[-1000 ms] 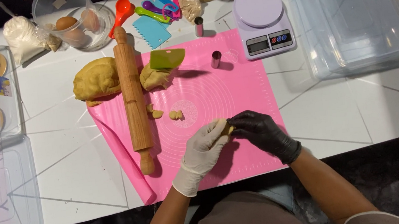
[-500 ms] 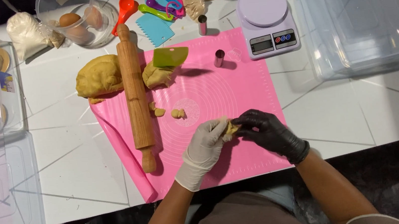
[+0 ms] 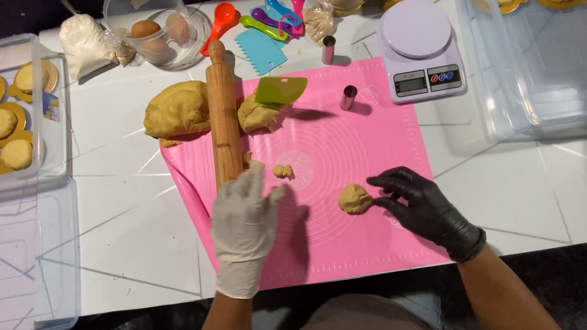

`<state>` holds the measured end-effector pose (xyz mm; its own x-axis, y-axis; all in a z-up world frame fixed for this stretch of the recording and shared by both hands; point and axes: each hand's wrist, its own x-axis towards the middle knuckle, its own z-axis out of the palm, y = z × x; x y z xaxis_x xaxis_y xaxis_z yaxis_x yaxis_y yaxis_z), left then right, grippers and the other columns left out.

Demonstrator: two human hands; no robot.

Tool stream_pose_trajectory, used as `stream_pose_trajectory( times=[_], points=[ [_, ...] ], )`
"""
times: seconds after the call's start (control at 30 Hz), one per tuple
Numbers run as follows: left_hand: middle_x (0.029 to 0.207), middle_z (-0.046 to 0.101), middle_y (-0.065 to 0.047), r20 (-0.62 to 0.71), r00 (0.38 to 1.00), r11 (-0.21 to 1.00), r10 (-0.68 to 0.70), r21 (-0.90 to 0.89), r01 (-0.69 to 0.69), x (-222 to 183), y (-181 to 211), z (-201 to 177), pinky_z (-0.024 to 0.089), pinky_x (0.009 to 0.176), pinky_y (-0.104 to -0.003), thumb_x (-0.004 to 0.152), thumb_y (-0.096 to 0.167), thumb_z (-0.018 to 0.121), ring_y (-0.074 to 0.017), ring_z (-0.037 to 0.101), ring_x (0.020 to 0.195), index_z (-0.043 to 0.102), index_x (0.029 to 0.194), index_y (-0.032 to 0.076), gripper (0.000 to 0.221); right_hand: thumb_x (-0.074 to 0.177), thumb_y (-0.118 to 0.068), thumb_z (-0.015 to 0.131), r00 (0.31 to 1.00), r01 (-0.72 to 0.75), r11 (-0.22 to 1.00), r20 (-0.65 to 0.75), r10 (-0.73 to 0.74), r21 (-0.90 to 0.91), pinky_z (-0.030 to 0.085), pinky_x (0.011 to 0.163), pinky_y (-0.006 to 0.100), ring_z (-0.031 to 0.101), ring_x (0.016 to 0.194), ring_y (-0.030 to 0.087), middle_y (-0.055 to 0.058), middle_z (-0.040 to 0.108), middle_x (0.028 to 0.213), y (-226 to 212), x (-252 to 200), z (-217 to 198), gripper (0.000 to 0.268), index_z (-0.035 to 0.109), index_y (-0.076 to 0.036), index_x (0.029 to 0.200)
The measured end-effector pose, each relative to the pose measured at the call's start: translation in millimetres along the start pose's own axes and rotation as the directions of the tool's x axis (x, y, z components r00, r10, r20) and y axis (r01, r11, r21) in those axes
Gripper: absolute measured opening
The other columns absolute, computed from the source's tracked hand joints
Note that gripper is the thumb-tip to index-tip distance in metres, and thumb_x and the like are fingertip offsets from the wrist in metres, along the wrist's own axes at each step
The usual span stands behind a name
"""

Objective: Shaping donuts by flattening dough balls on a silicone mat, cutting out the center with a small circular tool, and placing the finished donuts into a plastic storage container.

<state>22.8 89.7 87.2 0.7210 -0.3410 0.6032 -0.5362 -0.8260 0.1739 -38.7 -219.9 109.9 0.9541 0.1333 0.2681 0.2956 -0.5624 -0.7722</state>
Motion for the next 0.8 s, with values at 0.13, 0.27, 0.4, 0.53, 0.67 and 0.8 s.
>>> stream_pose_trajectory(
  times=[0.13, 0.27, 0.4, 0.53, 0.67, 0.8],
  points=[
    [0.103, 0.065, -0.014, 0.057, 0.916, 0.890, -0.397, 0.268, 0.369, -12.0, -30.0, -16.5, 0.057, 0.068, -0.051, 0.080, 0.074, 0.068, -0.0396, 0.066, 0.087, 0.059, 0.141, 0.005, 0.093, 0.085, -0.036, 0.079, 0.982, 0.186, 0.948, 0.077, -0.171, -0.259, 0.060, 0.081, 0.043, 0.069, 0.098, 0.035, 0.018, 0.063, 0.131, -5.7, -6.8, 25.8, 0.051, 0.068, -0.021, 0.133],
    [0.105, 0.064, -0.017, 0.225, 0.760, 0.793, -0.610, 0.167, 0.586, 18.1, -14.1, -36.2, 0.059, 0.074, -0.059, 0.077, 0.066, 0.075, -0.0455, 0.067, 0.090, 0.052, 0.147, 0.006, 0.095, 0.088, -0.032, 0.076, 0.968, 0.252, 0.845, 0.127, -0.218, -0.471, 0.061, 0.072, 0.042, 0.070, 0.087, 0.035, 0.019, 0.067, 0.118, 1.9, -4.8, 48.0, 0.042, 0.069, -0.019, 0.128],
    [0.120, 0.065, -0.019, 0.443, 0.550, 0.622, -0.708, 0.022, 0.783, 21.9, -25.2, -33.1, 0.054, 0.094, -0.053, 0.081, 0.058, 0.073, -0.0421, 0.065, 0.111, 0.041, 0.156, 0.010, 0.095, 0.089, -0.032, 0.072, 0.960, 0.262, 0.720, 0.099, -0.261, -0.642, 0.059, 0.070, 0.037, 0.069, 0.083, 0.029, 0.010, 0.064, 0.109, 7.0, -7.4, 52.6, 0.036, 0.067, -0.022, 0.123],
    [0.129, 0.069, -0.012, 0.506, 0.443, 0.364, -0.740, -0.253, 0.896, 23.9, -21.0, -48.7, 0.052, 0.102, -0.043, 0.076, 0.052, 0.081, -0.0319, 0.065, 0.121, 0.054, 0.149, 0.020, 0.084, 0.082, -0.029, 0.076, 0.972, 0.173, 0.706, 0.004, -0.234, -0.686, 0.058, 0.072, 0.036, 0.068, 0.085, 0.027, 0.010, 0.064, 0.108, 23.1, -6.5, 39.8, 0.038, 0.069, -0.023, 0.119],
    [0.126, 0.072, -0.007, 0.527, 0.433, 0.239, -0.731, -0.397, 0.886, 27.3, -24.9, -77.3, 0.057, 0.093, -0.036, 0.076, 0.040, 0.086, -0.0205, 0.069, 0.113, 0.057, 0.147, 0.023, 0.079, 0.084, -0.027, 0.080, 0.989, 0.095, 0.854, -0.051, -0.140, -0.512, 0.059, 0.068, 0.038, 0.070, 0.083, 0.032, 0.014, 0.067, 0.102, 20.9, -12.5, 29.3, 0.036, 0.073, -0.016, 0.118],
    [0.127, 0.069, -0.012, 0.454, 0.550, 0.332, -0.701, -0.475, 0.815, 15.6, -27.1, -97.5, 0.057, 0.089, -0.039, 0.076, 0.028, 0.086, -0.0219, 0.065, 0.111, 0.054, 0.150, 0.018, 0.081, 0.082, -0.031, 0.083, 0.996, 0.067, 0.953, -0.031, -0.079, -0.296, 0.061, 0.068, 0.044, 0.071, 0.086, 0.035, 0.016, 0.069, 0.104, 16.3, -18.6, 43.6, 0.049, 0.070, -0.019, 0.128]
  ],
)
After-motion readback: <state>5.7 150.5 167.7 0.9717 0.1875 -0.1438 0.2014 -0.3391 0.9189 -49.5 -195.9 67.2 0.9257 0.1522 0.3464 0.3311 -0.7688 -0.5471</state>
